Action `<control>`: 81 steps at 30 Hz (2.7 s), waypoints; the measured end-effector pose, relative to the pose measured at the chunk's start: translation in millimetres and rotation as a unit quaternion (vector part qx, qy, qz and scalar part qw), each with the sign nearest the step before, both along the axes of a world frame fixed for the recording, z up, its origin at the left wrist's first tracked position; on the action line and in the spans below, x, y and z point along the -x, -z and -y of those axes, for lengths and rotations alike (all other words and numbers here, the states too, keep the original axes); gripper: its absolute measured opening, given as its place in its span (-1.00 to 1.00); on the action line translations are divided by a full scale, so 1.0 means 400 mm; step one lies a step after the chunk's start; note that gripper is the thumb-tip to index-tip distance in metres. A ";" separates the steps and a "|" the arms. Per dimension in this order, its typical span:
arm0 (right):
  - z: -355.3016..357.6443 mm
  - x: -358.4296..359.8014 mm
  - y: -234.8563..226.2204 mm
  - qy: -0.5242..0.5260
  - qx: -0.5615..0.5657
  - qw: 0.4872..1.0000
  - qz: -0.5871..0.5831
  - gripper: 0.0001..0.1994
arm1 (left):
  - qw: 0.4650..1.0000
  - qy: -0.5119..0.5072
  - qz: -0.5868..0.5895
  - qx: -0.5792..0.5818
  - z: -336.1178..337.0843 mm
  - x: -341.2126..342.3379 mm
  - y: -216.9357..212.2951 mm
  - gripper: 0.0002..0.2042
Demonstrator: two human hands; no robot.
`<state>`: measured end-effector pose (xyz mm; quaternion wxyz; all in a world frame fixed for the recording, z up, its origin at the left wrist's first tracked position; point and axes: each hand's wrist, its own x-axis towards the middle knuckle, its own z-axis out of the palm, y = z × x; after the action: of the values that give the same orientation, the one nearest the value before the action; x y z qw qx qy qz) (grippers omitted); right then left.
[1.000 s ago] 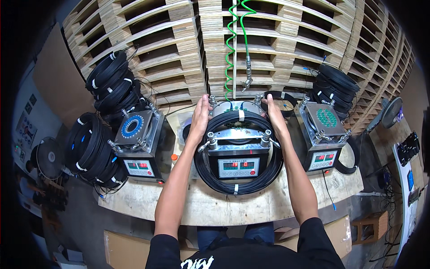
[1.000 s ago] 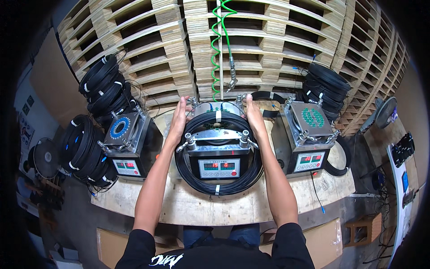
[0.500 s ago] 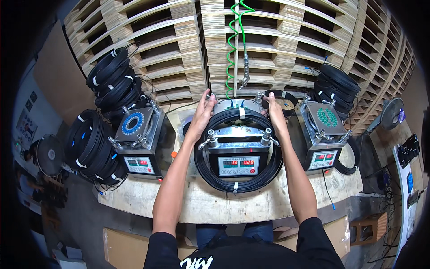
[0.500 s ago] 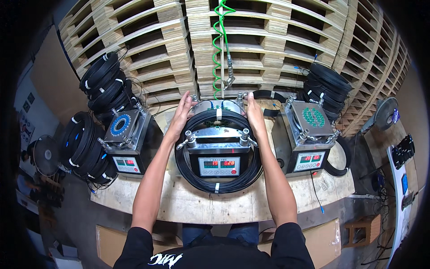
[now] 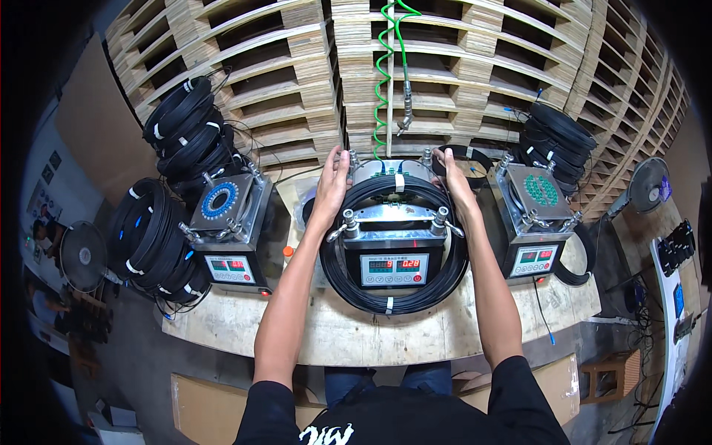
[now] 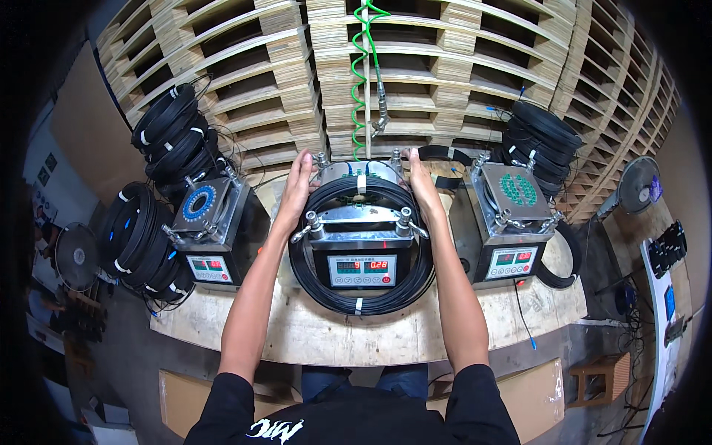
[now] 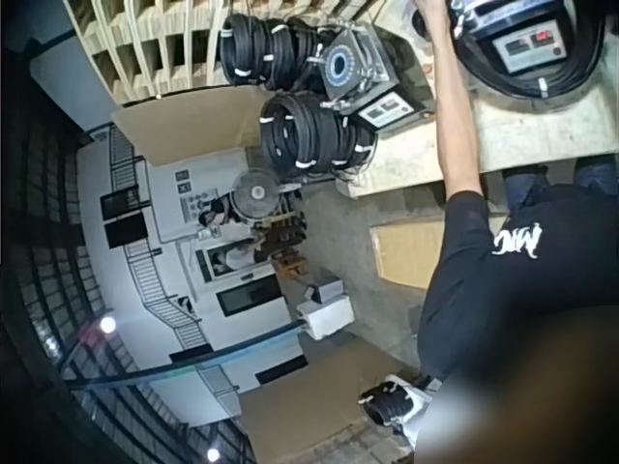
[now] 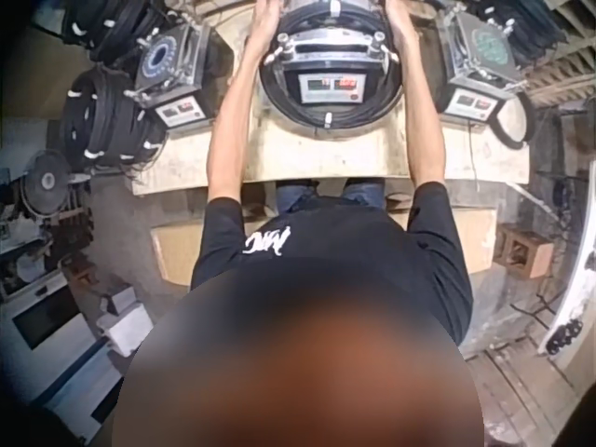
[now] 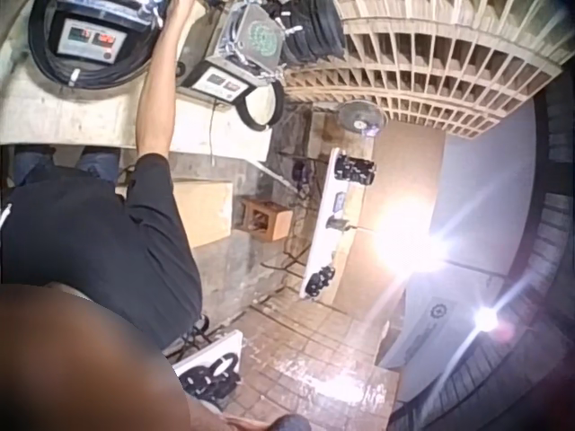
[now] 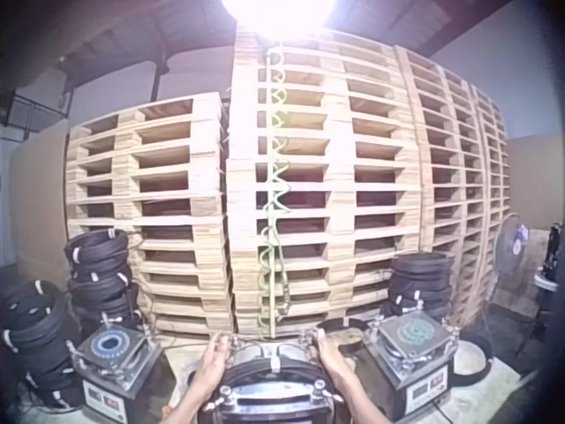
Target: The recorder is winding and securing black cable spools using a specialized industrial machine.
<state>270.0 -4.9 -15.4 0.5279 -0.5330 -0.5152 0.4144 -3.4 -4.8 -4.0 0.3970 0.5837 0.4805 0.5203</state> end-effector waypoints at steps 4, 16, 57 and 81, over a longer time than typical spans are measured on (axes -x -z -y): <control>-0.005 0.001 0.003 0.016 -0.002 1.000 0.019 -0.22 | 0.998 0.042 -0.031 -0.044 -0.023 0.012 0.014 -0.22; 0.004 0.000 0.001 0.016 0.034 0.999 0.002 -0.15 | 0.999 0.038 0.002 -0.015 -0.020 0.018 0.010 -0.17; 0.000 -0.016 0.018 -0.004 0.036 0.999 0.009 -0.21 | 0.999 0.026 0.021 -0.010 -0.008 0.013 0.007 -0.24; -0.012 -0.022 0.032 0.008 -0.007 1.000 0.006 -0.17 | 0.999 0.035 0.003 -0.004 -0.022 0.014 0.015 -0.19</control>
<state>278.7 -0.2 -28.0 0.5317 -0.5363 -0.5166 0.4035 -9.1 3.8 -10.0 0.4144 0.6001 0.4567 0.5095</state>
